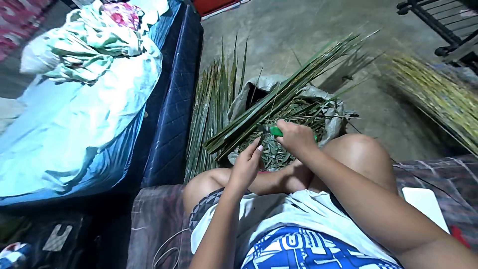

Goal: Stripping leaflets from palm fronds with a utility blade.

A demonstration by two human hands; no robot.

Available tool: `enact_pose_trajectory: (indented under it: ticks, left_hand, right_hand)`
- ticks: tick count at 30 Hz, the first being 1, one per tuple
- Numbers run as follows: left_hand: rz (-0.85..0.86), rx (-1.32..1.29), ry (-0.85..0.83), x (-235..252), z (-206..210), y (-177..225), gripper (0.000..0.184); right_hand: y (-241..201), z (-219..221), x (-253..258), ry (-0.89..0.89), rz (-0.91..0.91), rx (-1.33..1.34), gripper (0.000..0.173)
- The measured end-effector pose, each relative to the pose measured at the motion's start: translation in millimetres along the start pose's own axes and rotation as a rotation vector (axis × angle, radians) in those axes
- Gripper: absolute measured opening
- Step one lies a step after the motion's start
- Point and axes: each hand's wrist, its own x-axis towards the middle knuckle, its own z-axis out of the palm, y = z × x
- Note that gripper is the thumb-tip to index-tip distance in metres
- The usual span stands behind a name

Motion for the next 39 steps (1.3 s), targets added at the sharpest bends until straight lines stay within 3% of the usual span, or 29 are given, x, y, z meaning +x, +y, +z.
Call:
enact_pose_trajectory:
  ticks: [3, 6, 8, 10, 12, 16, 19, 22, 27, 30, 34, 39]
  left_hand:
    - [0.006, -0.062, -0.015, -2.8, -2.2, -2.0, 0.042]
    - [-0.011, -0.111, -0.018, -7.4, -3.3, -6.9, 0.04]
    - [-0.017, -0.088, -0.003, -8.8, -2.7, -10.5, 0.041]
    - [-0.03, -0.029, 0.008, -8.2, 0.7, -11.4, 0.042]
    - [-0.051, 0.059, -0.01, -7.3, 6.6, -9.7, 0.043]
    - [-0.143, 0.257, -0.108, -6.4, 13.7, -5.7, 0.05]
    - [-0.172, 0.378, -0.183, -5.7, 11.5, -5.8, 0.056]
    - [-0.118, 0.424, -0.142, -5.8, 11.9, -7.5, 0.053]
    - [-0.121, 0.432, -0.022, 4.6, 10.5, -10.6, 0.052]
    - [-0.147, 0.428, 0.029, 6.6, 9.8, -10.0, 0.052]
    - [-0.182, 0.393, 0.064, 5.3, 16.8, -10.9, 0.05]
    - [-0.2, 0.346, 0.033, 1.9, 23.1, -9.3, 0.054]
  right_hand:
    - [8.1, 4.3, 3.6, 0.104, -0.003, 0.008, 0.017]
    - [19.6, -12.4, 15.0, 0.034, 0.246, 0.129, 0.022]
    - [29.5, -12.6, 18.3, 0.045, 0.3, 0.3, 0.029]
    - [27.0, -8.1, 15.2, -0.063, 0.282, 0.545, 0.037]
    - [16.2, 1.3, 7.5, -0.212, 0.211, 0.731, 0.032]
    - [7.5, 8.8, 7.5, -0.313, 0.271, 0.852, 0.022]
    - [25.2, 7.7, 16.3, -0.138, 0.369, 0.836, 0.025]
    - [29.7, 5.3, 19.9, -0.049, 0.366, 0.806, 0.026]
    - [-1.4, 4.4, -6.8, -0.517, 0.169, 0.488, 0.029]
    - [-24.5, 3.1, -21.5, -0.614, 0.094, 0.304, 0.031]
    - [-25.4, -2.5, -7.4, -0.516, 0.142, 0.056, 0.035]
    - [7.0, 1.2, 20.1, -0.199, 0.325, 0.027, 0.028]
